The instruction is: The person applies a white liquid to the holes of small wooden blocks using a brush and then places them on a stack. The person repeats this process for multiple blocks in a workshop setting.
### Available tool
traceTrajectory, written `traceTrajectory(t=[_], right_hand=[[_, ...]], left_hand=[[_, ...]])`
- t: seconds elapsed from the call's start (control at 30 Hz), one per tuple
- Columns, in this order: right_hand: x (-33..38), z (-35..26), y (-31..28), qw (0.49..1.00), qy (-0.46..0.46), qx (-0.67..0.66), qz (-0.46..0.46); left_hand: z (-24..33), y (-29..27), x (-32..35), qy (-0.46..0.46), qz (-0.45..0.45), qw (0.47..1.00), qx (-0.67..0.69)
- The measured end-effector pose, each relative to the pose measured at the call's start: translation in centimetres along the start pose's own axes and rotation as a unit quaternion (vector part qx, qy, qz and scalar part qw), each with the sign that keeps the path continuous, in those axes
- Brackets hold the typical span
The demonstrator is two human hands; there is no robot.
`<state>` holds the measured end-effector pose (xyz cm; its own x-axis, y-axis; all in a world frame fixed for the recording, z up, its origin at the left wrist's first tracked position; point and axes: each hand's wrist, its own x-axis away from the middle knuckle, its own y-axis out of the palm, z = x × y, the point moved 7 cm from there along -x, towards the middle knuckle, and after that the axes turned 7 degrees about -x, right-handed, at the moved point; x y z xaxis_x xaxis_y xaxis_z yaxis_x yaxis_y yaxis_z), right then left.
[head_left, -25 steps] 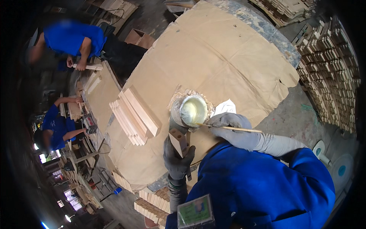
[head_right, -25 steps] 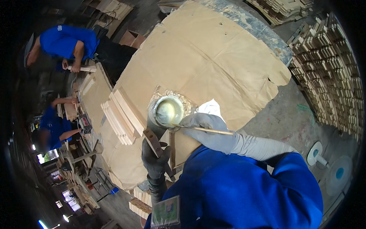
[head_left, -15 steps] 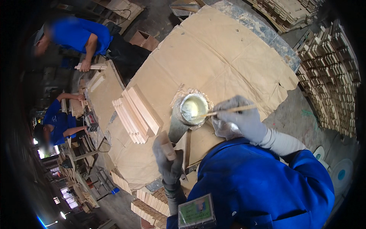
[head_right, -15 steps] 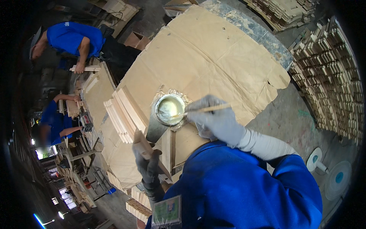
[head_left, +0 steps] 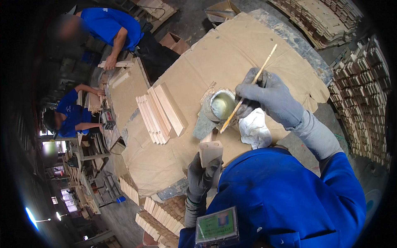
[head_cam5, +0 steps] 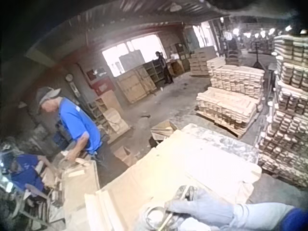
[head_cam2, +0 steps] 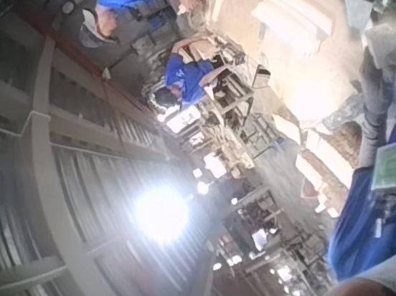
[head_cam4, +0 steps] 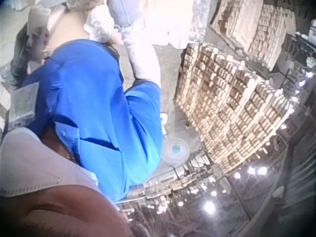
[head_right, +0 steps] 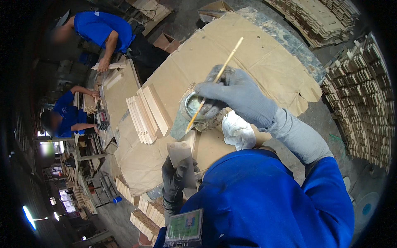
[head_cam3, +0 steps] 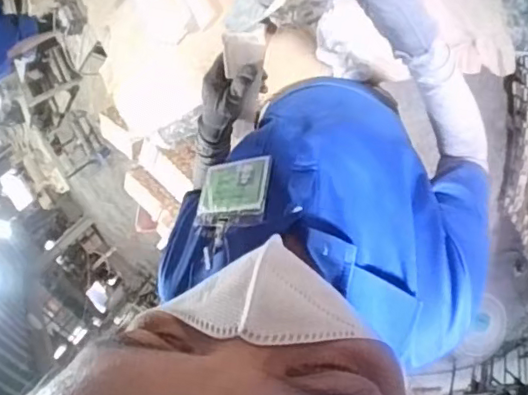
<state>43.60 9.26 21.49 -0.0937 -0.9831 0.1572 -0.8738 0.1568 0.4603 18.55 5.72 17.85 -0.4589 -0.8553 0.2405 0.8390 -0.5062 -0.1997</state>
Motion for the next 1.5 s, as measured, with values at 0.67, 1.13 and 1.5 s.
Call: traceTrajectory(t=[0.67,1.13,1.5], right_hand=[[1.9,-0.2,3.4,0.991,0.064,0.059,-0.099],[1.5,-0.6,2.7,0.996,0.054,0.028,-0.069],[0.7,1.3,3.6,0.993,0.034,0.046,-0.1]], left_hand=[[0.6,1.6,0.3,-0.017,-0.039,0.999,-0.01],[0.2,1.4,0.4,-0.013,-0.021,1.0,-0.003],[0.7,2.2,0.0,-0.038,-0.053,0.998,-0.024]])
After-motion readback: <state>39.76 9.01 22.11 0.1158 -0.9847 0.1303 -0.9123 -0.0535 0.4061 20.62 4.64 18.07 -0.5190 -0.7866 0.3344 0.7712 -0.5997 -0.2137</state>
